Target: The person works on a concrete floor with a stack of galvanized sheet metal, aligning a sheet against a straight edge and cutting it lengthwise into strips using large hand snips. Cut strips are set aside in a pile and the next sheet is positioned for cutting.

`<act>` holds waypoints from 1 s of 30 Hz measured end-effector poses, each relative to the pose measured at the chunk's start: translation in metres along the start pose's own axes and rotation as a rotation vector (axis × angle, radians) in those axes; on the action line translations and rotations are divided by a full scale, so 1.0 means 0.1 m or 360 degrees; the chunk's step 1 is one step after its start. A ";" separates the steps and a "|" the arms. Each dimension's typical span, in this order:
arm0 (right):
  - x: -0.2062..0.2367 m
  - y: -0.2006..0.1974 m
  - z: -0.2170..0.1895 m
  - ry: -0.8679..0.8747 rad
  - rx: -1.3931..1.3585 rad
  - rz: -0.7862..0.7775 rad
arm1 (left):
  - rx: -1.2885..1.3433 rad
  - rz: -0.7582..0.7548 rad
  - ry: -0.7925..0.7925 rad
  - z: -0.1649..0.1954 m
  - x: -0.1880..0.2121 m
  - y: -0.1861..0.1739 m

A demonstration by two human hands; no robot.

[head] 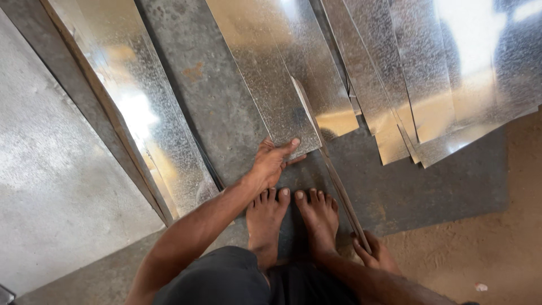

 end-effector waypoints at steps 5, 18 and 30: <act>-0.04 0.07 0.07 0.0408 0.0407 0.0180 | -0.0060 0.0054 -0.0024 0.06 -0.09 -0.06; -0.08 0.00 0.24 0.0047 -0.0036 -0.0128 | -0.0087 -0.0159 -0.0332 -0.34 0.49 0.19; -0.04 0.00 0.19 0.0129 -0.0236 -0.0130 | 0.0011 -0.0118 0.0073 0.02 0.13 0.04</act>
Point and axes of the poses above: each hand's wrist, its own x-axis away from the middle knuckle, its own y-axis out of the palm, z = x × y, the point moved 3 cm from there along -x, towards the middle knuckle, and after that the axes turned 14 degrees about -z, right-handed, at the moved point
